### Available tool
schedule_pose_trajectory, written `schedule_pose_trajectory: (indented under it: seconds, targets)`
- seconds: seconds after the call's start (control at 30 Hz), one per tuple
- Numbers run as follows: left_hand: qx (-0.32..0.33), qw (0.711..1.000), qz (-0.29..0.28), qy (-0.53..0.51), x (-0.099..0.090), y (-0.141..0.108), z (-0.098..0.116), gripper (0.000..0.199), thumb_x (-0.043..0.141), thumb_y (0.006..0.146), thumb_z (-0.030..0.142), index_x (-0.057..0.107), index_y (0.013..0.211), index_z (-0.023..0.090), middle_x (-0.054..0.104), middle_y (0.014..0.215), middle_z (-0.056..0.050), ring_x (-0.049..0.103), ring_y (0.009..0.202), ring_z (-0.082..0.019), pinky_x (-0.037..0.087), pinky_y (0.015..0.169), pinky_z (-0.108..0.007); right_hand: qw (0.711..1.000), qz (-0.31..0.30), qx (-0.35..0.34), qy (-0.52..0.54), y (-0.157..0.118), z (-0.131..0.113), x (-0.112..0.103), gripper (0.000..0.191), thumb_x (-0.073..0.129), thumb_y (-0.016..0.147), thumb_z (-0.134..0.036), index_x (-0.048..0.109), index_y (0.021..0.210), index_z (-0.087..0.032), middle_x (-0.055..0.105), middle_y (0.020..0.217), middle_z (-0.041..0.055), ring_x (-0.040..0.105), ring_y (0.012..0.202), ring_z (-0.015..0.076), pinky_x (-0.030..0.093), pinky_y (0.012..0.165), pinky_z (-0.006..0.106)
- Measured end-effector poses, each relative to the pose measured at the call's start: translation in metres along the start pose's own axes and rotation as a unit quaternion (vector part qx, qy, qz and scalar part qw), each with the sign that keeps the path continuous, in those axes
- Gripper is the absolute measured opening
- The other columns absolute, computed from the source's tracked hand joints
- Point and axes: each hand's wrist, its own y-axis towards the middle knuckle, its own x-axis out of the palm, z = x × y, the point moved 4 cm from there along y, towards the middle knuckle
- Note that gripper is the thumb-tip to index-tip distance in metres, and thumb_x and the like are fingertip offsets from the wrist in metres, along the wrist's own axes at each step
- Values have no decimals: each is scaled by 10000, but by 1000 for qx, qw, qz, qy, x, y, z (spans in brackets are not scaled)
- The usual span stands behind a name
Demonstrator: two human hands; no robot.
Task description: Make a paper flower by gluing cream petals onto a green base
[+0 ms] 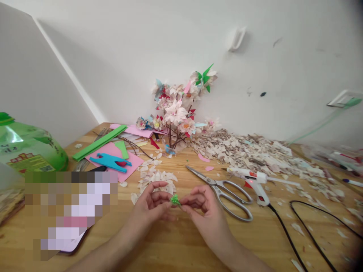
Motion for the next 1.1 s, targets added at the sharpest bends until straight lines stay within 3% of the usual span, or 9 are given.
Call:
schedule_pose_trajectory:
  seconds: [0.57, 1.1]
  targets:
    - [-53, 997, 48, -42, 6, -9, 7, 373, 670, 645, 139, 491, 972, 156, 612, 780, -36, 610, 721, -164, 526, 572, -281, 997, -14, -40, -62, -2, 2, -3, 232, 585, 719, -126, 437, 836, -261, 671, 762, -29, 653, 750, 150, 516, 716, 288]
    - [-83, 994, 52, -50, 7, -10, 7, 318, 605, 724, 113, 470, 1009, 152, 670, 856, -77, 651, 779, -173, 532, 646, -266, 996, -17, -43, -73, 0, 1, -4, 208, 584, 730, -138, 441, 824, -255, 676, 759, -24, 657, 742, 142, 517, 699, 264]
